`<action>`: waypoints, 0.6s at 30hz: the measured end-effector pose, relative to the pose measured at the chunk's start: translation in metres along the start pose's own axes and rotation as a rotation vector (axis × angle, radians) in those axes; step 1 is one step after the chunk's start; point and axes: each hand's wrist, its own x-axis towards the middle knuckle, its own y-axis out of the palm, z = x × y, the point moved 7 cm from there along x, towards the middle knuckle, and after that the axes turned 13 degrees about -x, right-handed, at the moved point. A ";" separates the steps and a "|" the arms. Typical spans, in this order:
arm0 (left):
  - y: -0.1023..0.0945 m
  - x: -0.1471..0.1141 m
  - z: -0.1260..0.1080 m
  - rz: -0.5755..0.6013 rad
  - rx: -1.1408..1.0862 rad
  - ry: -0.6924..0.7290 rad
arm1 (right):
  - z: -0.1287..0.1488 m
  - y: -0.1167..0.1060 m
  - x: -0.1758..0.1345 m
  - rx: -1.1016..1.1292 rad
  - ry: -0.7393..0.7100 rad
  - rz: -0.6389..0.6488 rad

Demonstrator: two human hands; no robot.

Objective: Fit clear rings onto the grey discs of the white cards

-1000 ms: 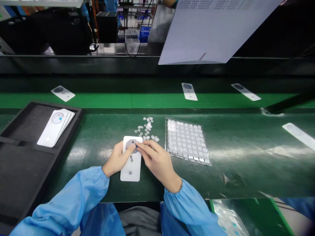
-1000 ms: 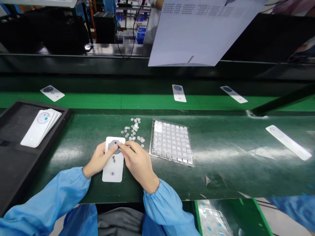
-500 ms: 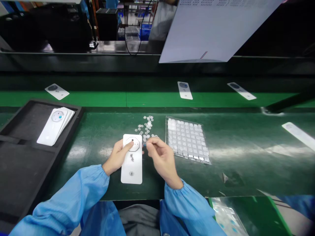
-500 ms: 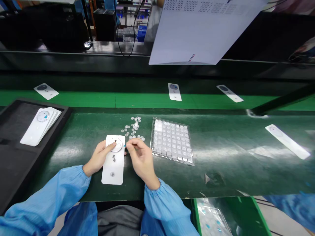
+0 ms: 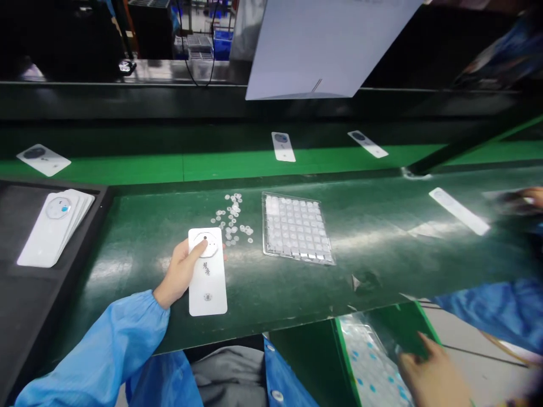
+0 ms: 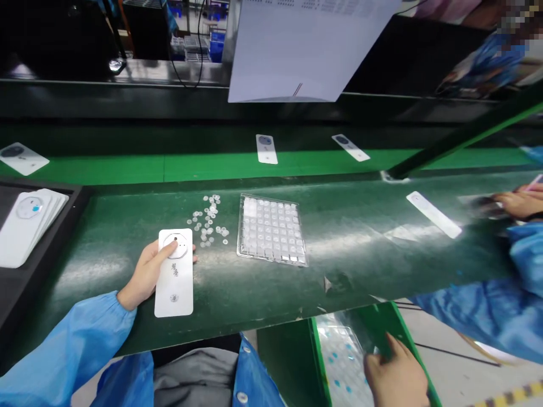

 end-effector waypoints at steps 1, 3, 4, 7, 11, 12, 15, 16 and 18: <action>-0.001 0.000 -0.001 -0.006 0.008 -0.001 | 0.019 -0.002 0.001 -0.012 0.014 -0.059; 0.000 -0.002 -0.004 -0.029 0.029 0.000 | 0.079 -0.004 0.005 0.105 -0.041 -0.142; 0.001 -0.003 -0.006 -0.044 0.045 0.000 | 0.118 -0.003 0.009 0.231 -0.137 -0.133; 0.003 -0.009 -0.011 -0.105 0.101 -0.030 | 0.238 0.013 0.019 0.417 -0.561 0.107; -0.001 -0.007 -0.015 -0.189 0.141 -0.077 | 0.314 0.044 0.034 0.223 -0.809 0.255; -0.001 -0.006 -0.015 -0.190 0.146 -0.088 | 0.319 0.048 0.035 0.177 -0.833 0.260; 0.001 -0.006 -0.013 -0.183 0.160 -0.127 | 0.317 0.047 0.024 0.121 -0.865 0.259; 0.002 -0.007 -0.013 -0.184 0.163 -0.130 | 0.313 0.043 0.017 0.120 -0.874 0.262; 0.002 -0.009 -0.013 -0.197 0.167 -0.105 | 0.301 0.031 -0.001 0.146 -0.909 0.271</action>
